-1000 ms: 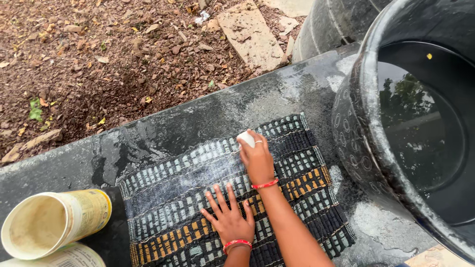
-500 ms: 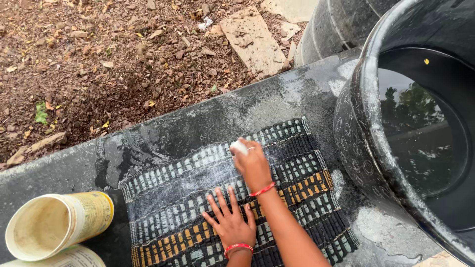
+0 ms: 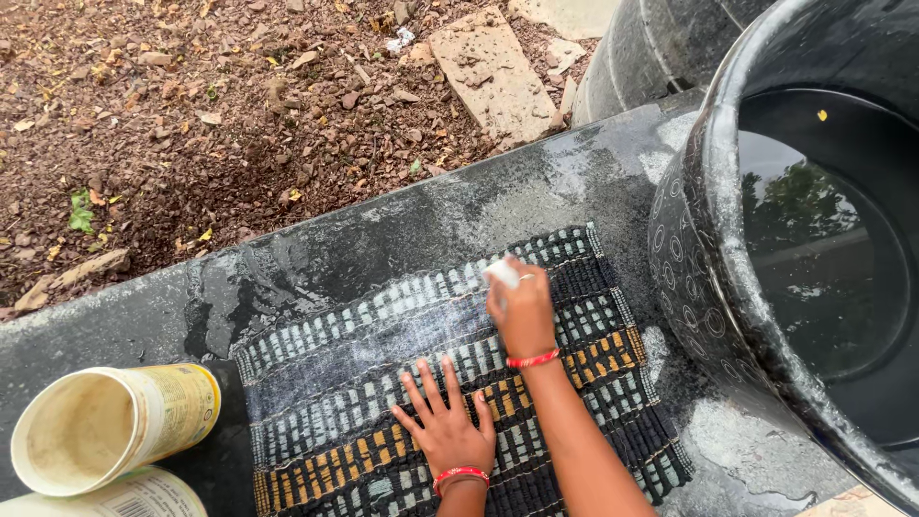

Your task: The person rinses a cup, washes a small rug by hand in a bucket of soapy water, and then scrubs the rug with a piece of soap on a stone surface.

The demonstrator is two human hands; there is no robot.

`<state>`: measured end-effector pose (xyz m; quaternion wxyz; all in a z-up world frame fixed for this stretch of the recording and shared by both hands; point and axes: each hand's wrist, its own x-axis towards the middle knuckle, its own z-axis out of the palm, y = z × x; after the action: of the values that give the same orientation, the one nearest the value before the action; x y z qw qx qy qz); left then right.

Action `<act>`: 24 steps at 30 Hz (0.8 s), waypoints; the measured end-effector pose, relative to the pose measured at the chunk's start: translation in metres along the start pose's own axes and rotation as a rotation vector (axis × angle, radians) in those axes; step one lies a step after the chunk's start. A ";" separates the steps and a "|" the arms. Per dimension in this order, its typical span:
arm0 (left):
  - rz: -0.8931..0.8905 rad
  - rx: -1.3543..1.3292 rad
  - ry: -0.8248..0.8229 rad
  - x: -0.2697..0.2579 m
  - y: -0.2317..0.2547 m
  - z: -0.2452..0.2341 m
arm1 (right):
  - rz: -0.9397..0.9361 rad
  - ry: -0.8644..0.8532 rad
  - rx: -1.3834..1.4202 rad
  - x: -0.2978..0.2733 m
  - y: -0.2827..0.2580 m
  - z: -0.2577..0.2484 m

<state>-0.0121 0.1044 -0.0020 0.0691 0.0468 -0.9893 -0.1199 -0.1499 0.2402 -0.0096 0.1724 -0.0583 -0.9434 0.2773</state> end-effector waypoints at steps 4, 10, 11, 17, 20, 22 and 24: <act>-0.001 -0.006 0.005 0.001 0.000 0.000 | -0.070 -0.059 -0.035 -0.005 0.003 -0.014; -0.008 0.014 -0.031 -0.001 -0.002 0.005 | 0.015 0.018 -0.128 0.002 0.011 -0.026; -0.007 0.017 -0.035 -0.002 -0.001 0.004 | -0.092 -0.031 -0.153 -0.001 0.010 -0.027; -0.002 0.004 -0.013 -0.001 -0.001 0.004 | -0.019 -0.001 -0.135 0.014 0.042 -0.056; 0.004 0.037 -0.005 0.000 0.000 0.003 | -0.027 -0.031 -0.240 0.023 0.042 -0.048; 0.003 0.024 -0.001 0.001 -0.001 0.004 | -0.105 -0.069 -0.267 0.025 0.042 -0.044; 0.003 0.012 0.018 -0.001 -0.001 0.006 | -0.235 -0.068 -0.217 0.024 0.041 -0.043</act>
<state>-0.0122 0.1044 -0.0080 0.0777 0.0468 -0.9894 -0.1136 -0.1566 0.3014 0.0085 0.1644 0.0437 -0.9734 0.1534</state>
